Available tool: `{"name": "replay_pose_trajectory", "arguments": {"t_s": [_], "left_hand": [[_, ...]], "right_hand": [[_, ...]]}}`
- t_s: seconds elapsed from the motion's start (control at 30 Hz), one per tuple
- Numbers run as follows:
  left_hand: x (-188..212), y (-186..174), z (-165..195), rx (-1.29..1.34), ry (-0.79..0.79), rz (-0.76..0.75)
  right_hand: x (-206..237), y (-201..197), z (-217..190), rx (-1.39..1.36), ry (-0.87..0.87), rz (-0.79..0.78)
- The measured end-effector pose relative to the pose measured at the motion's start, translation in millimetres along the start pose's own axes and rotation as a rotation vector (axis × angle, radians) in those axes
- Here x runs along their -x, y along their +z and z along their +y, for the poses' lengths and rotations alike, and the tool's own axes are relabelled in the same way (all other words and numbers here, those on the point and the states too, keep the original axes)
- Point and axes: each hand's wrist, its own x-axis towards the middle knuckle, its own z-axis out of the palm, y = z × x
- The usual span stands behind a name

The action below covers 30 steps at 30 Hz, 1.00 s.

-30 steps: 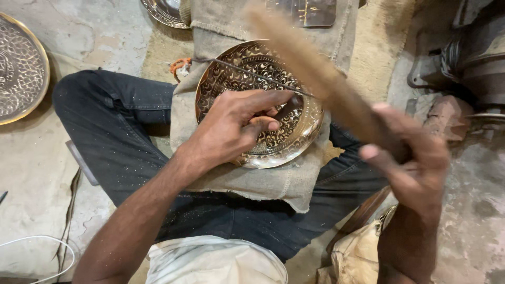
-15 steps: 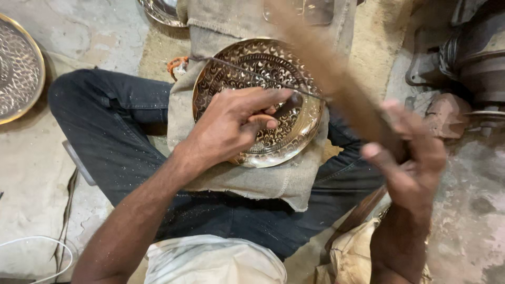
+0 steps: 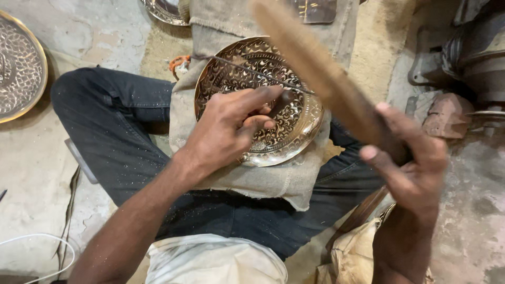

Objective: The person sits on the floor and uses a chisel and hammer to engrave a decorative pattern into a brass plate resting on a cushion. They repeatedly strike the chisel to create fine indentations in the metal surface.

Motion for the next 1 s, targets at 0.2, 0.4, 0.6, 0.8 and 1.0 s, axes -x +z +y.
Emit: {"name": "replay_pose_trajectory", "arguments": {"t_s": [0.2,0.4,0.6,0.8,1.0], "left_hand": [[-0.6,1.1,-4.1,-0.031,0.078,0.029],[0.5,2.1,-8.0,-0.033,0.065,0.020],[-2.2,3.5,-6.3,-0.007,0.069,0.018],[-0.2,-2.1,0.2,-0.034,0.072,0.021],[-1.9,0.4,-3.1,0.012,0.056,0.013]], "right_hand": [[-23.1,12.4,-12.6,-0.331,-0.016,0.336],[-33.5,9.7,-23.7,-0.156,-0.042,0.093],[-22.7,9.6,-21.0,-0.045,0.012,-0.078],[-26.8,12.1,-28.6,-0.095,0.055,0.035],[-39.4,19.0,-59.5,-0.246,0.086,0.205]]}}
